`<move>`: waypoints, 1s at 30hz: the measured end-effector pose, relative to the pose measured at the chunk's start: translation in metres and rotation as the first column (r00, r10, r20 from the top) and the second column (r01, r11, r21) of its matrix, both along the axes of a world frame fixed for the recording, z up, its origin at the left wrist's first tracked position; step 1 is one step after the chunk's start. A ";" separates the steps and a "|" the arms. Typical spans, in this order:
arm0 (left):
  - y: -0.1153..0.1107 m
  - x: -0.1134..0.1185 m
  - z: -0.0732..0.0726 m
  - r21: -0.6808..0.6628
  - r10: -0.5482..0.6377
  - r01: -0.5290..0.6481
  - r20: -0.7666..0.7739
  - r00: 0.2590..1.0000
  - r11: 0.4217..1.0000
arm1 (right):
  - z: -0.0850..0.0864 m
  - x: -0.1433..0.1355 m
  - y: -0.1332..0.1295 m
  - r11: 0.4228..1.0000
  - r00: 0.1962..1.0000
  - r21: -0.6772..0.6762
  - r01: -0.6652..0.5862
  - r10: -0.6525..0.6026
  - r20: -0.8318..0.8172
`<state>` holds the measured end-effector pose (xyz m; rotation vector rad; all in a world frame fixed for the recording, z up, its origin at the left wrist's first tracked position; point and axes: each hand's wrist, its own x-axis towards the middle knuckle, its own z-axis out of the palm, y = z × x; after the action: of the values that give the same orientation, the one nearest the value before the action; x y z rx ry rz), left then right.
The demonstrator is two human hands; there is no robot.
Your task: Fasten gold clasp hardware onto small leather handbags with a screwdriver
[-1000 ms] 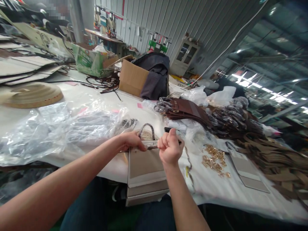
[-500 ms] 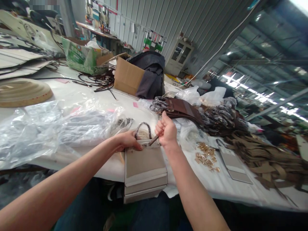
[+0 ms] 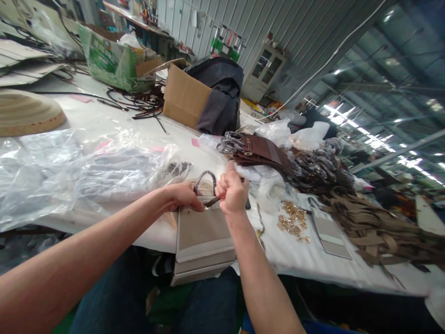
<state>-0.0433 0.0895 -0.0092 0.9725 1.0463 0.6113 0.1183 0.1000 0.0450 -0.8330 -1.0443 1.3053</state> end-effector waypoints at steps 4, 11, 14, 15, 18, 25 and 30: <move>0.003 0.001 -0.003 -0.008 0.007 -0.007 -0.028 1.000 1.000 | -0.015 0.003 -0.029 0.978 0.987 0.147 0.148 -0.136 -0.085; -0.004 -0.003 0.012 -0.004 -0.015 0.015 -0.062 0.998 1.000 | -0.016 0.011 -0.026 0.981 0.988 0.163 0.103 -0.083 -0.129; -0.005 -0.003 0.016 0.023 -0.010 0.011 -0.027 1.000 1.000 | -0.008 0.019 -0.024 0.985 0.986 0.143 0.093 -0.070 -0.154; -0.005 -0.003 0.016 0.018 -0.012 0.012 -0.020 1.000 1.000 | -0.005 0.021 -0.026 0.984 0.984 0.147 0.096 -0.073 -0.160; -0.002 -0.005 0.017 -0.029 -0.067 0.068 0.006 0.998 0.997 | -0.002 0.020 -0.035 0.984 0.986 0.159 0.077 -0.051 -0.160; -0.001 -0.007 0.019 -0.049 -0.092 0.096 0.083 0.992 0.994 | -0.004 0.002 -0.036 0.992 0.992 0.104 0.071 -0.059 -0.109; 0.002 -0.005 0.009 -0.060 -0.048 0.050 0.040 0.998 0.997 | -0.001 -0.012 0.003 0.994 0.996 -0.075 0.085 -0.088 -0.031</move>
<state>-0.0486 0.0916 0.0002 0.9270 0.9985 0.5524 0.1059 0.1026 0.0443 -0.8988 -0.9282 1.2865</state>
